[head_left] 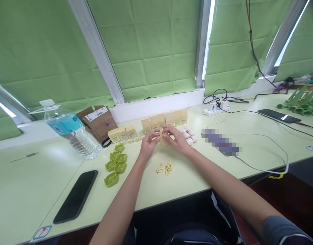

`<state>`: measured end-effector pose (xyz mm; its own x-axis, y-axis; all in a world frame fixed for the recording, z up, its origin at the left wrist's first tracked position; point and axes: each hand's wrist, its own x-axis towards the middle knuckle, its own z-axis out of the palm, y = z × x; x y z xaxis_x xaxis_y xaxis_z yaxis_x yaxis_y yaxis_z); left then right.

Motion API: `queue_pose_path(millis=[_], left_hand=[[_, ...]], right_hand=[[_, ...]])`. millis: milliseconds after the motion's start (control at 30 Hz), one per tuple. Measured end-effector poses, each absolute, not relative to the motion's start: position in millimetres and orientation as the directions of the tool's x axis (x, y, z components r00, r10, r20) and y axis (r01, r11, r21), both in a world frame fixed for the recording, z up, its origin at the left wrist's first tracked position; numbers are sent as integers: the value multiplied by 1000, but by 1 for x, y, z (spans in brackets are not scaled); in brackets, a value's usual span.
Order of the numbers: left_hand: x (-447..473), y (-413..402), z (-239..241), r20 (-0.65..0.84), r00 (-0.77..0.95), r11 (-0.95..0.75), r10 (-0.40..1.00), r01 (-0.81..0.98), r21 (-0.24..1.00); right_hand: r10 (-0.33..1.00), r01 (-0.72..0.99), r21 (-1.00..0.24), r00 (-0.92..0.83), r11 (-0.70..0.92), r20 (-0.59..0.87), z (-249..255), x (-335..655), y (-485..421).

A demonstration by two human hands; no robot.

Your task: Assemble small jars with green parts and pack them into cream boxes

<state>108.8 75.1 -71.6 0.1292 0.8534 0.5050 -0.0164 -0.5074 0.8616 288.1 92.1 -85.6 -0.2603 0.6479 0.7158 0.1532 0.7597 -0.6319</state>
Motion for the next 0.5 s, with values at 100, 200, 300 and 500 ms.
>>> queue_pose_path(millis=[100,200,300,500], left_hand=[[109,75,-72,508,125,-513,852,8,858],[110,74,-72,507,121,-513,854,22,858],[112,73,-72,496,124,-503,860,39,863],[113,72,-74,523,131,-533,842,53,845]], right_hand=[[655,147,-641,-251,753,713,-85,288,92],[670,139,-659,-239,739,702,-84,288,90],[703,134,-694,-225,708,674,-81,289,88],[736,136,-726,-208,674,645,-79,290,87]])
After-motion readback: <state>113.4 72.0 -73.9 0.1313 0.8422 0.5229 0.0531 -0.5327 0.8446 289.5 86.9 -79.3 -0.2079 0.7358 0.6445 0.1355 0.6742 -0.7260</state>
